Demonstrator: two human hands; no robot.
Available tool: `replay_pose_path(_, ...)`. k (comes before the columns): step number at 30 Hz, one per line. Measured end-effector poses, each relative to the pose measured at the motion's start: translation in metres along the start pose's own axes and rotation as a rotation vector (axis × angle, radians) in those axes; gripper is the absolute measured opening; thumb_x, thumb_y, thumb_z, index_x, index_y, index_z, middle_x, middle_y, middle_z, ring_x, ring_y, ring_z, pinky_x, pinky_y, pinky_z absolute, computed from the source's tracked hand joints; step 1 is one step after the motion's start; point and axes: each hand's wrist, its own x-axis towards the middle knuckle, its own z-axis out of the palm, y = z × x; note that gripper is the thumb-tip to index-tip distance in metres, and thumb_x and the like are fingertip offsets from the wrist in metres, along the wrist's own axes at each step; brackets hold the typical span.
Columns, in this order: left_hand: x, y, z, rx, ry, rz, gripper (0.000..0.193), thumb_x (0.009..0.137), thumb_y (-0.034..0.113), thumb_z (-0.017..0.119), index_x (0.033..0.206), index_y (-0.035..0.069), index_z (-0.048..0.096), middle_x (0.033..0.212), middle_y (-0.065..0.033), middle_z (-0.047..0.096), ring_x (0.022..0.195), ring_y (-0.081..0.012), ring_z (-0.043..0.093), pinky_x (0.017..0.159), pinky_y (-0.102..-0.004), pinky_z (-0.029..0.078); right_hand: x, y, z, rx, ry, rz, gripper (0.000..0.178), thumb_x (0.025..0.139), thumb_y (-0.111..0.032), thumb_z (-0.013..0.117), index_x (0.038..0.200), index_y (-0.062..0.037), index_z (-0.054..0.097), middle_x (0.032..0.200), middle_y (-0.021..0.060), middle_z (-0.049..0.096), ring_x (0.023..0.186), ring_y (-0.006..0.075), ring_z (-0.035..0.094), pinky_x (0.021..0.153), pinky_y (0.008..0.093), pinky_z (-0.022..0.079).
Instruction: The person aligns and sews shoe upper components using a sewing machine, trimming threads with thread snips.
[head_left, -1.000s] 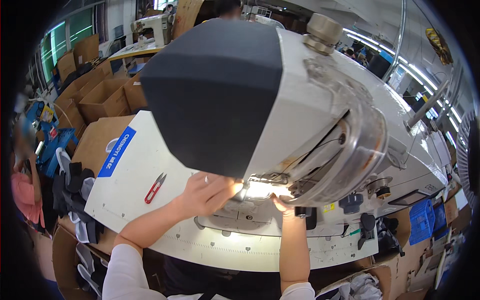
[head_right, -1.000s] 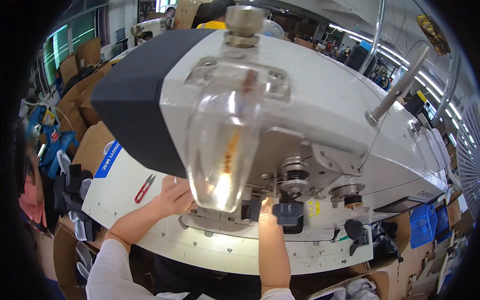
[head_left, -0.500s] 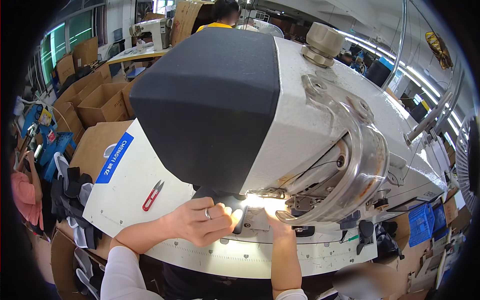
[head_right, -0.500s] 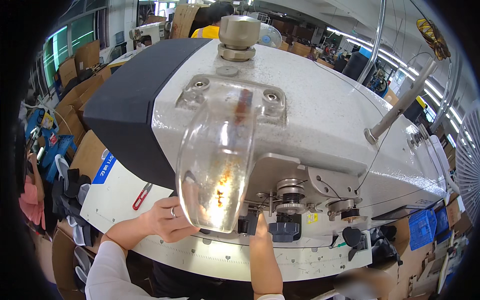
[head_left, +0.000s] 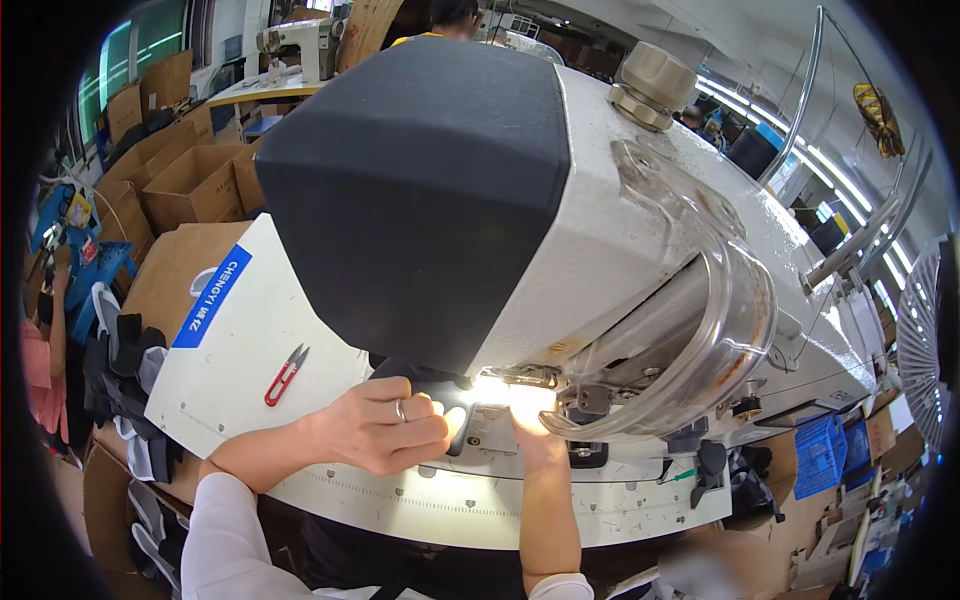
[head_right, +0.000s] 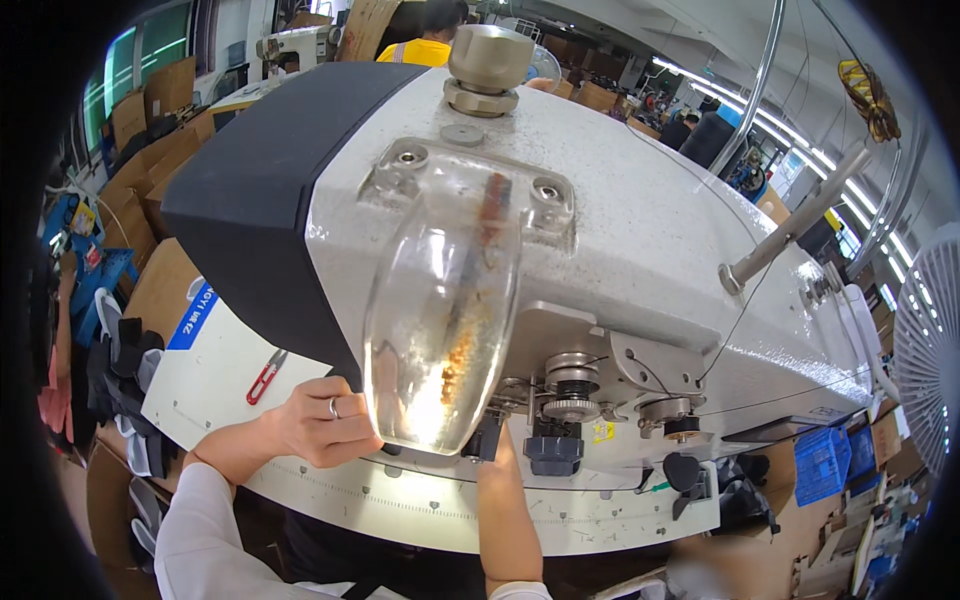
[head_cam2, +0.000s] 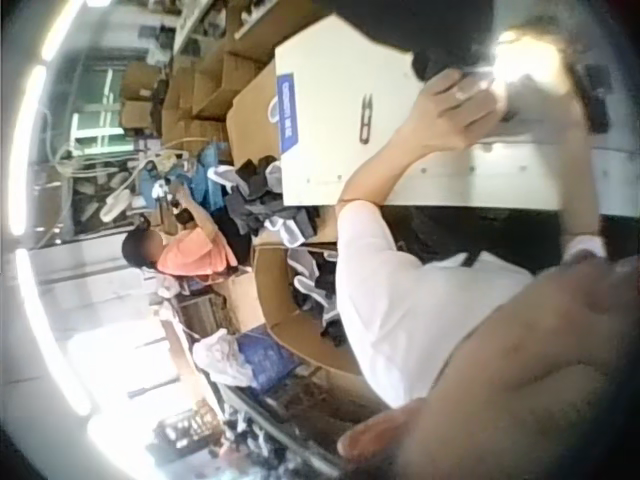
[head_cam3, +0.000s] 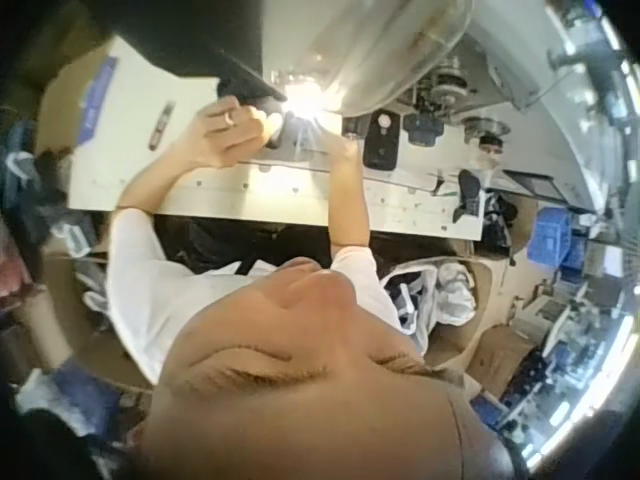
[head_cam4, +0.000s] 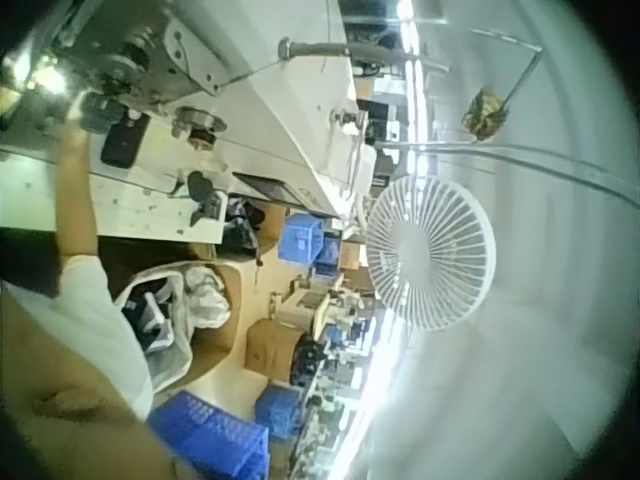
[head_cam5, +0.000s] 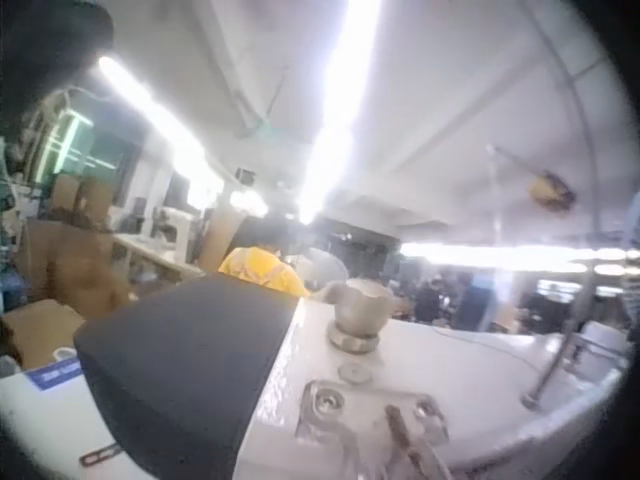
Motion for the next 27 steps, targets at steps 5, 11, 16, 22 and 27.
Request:
replay_pose_path(5,-0.005,0.003,0.005,0.026,0.002,0.001,0.012,0.064,0.005,0.069,0.069,0.008,0.058,0.075,0.0005,0.049,0.066,-0.0111,0.049,0.055,-0.0245,0.035,0.004,-0.008,0.002,0.05,-0.075,-0.013,0.02,0.082,-0.011,0.069,0.099,-0.0063,0.058,0.095,0.0023,0.059,0.088,0.0128,0.054,0.077,0.0295,0.047)
replay_pose_path(11,-0.007,0.003,0.011,0.053,0.04,-0.011,0.012,0.065,0.005,0.069,0.068,0.007,0.057,0.076,0.0007,0.049,0.065,-0.0112,0.049,0.055,-0.025,0.035,0.014,0.003,-0.003,0.087,-0.13,0.012,0.028,0.081,-0.019,0.073,0.102,-0.0071,0.06,0.098,0.0022,0.06,0.092,0.0136,0.055,0.082,0.0314,0.047)
replay_pose_path(16,-0.005,-0.003,0.016,0.072,0.063,-0.05,0.014,0.063,0.007,0.069,0.07,0.008,0.057,0.077,0.001,0.049,0.067,-0.0105,0.05,0.056,-0.0248,0.036,0.024,0.005,-0.008,0.181,-0.43,-0.067,0.043,0.078,-0.023,0.077,0.112,-0.0041,0.06,0.107,0.0059,0.062,0.099,0.0171,0.058,0.088,0.0332,0.048)
replay_pose_path(22,-0.007,-0.003,0.015,0.078,0.048,-0.049,0.014,0.063,0.008,0.069,0.072,0.008,0.058,0.079,0.001,0.05,0.069,-0.0104,0.052,0.058,-0.0251,0.038,0.01,-0.003,0.009,0.112,-0.325,-0.1,0.041,0.079,-0.023,0.076,0.111,-0.0033,0.06,0.107,0.0059,0.062,0.099,0.0176,0.058,0.088,0.0339,0.048)
replay_pose_path(27,-0.004,-0.001,0.015,0.082,0.052,-0.057,0.014,0.063,0.009,0.069,0.073,0.008,0.06,0.08,0.0008,0.051,0.071,-0.0113,0.053,0.06,-0.0245,0.039,0.024,0.009,-0.014,0.166,-0.389,-0.109,0.035,0.081,-0.022,0.074,0.107,-0.0021,0.062,0.106,0.007,0.063,0.097,0.0179,0.059,0.086,0.0342,0.049)
